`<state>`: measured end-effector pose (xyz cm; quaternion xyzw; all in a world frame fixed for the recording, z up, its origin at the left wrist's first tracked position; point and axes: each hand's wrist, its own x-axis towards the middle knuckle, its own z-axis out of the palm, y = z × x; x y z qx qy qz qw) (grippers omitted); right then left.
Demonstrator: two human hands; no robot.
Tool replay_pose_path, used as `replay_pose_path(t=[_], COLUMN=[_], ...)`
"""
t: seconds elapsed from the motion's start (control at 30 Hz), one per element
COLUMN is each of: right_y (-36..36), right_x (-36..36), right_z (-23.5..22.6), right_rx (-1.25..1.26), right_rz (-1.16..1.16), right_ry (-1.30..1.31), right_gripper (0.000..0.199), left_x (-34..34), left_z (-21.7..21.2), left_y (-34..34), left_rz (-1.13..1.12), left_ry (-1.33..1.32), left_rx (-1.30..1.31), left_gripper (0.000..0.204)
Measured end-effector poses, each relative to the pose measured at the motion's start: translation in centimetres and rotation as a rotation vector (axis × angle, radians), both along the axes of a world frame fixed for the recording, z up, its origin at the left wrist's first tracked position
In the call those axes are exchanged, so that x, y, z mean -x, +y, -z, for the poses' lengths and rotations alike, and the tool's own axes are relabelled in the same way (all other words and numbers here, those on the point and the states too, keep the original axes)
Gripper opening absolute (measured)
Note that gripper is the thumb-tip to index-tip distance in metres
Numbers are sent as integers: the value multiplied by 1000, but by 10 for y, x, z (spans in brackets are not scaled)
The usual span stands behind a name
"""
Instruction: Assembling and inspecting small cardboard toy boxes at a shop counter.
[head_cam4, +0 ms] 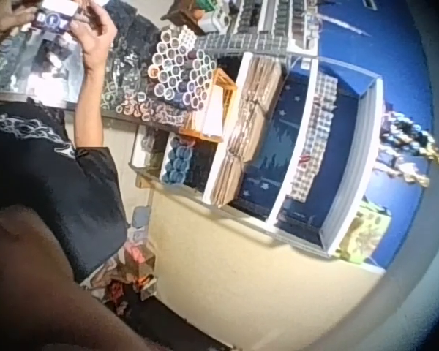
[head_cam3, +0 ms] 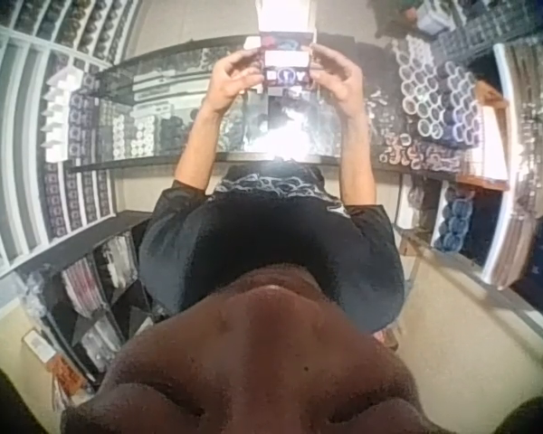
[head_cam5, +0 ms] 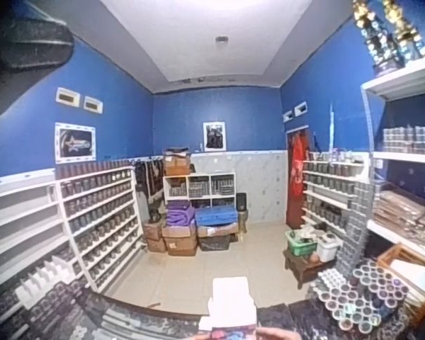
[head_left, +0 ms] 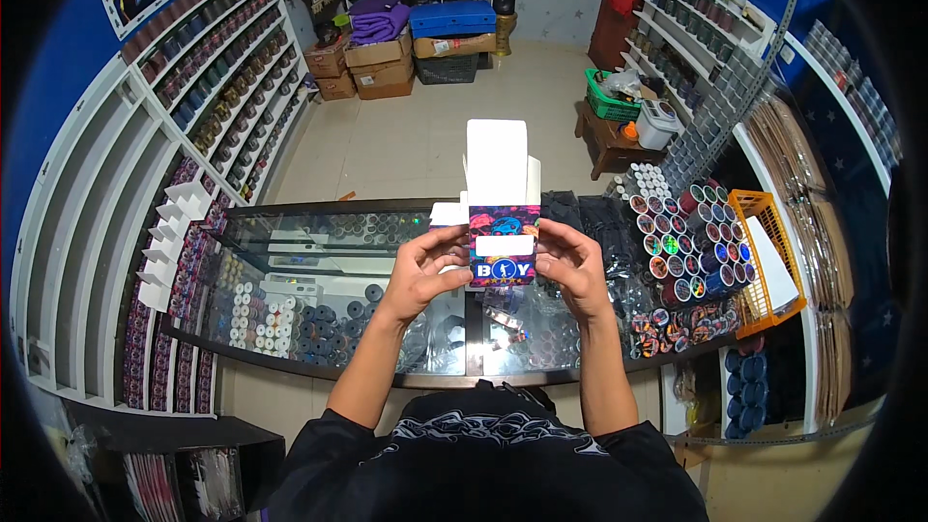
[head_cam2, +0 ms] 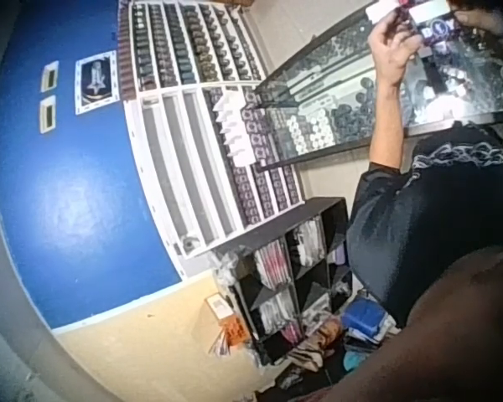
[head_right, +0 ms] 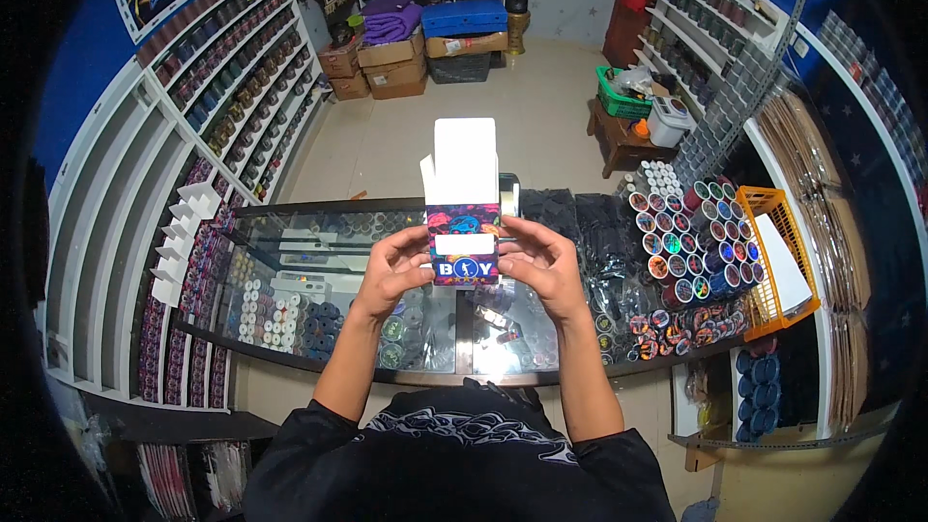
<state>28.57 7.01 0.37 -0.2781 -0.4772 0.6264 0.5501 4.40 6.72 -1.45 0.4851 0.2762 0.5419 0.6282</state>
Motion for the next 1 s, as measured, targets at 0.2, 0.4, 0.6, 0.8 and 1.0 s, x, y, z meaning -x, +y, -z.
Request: replay_pose_path(t=[0.2, 0.4, 0.6, 0.8, 1.0], right_y=[3, 1, 1, 2, 0], right_x=[1, 1, 2, -1, 7], right_z=[1, 1, 6, 17, 12], right_rx=[-10, 0, -9, 79, 57], right_rz=[5, 7, -2, -4, -151], right_ry=[0, -3, 65, 94, 239], right_gripper=[59, 62, 61, 53, 67], left_x=[1, 1, 0, 4, 2], left_z=[1, 0, 1, 10, 28], left_y=[0, 0, -1, 2, -1], left_rz=[-1, 12, 20, 71, 163], left_ry=[11, 7, -33, -64, -252], left_rx=[7, 0, -45, -32, 61], left_gripper=[63, 64, 62, 44, 29])
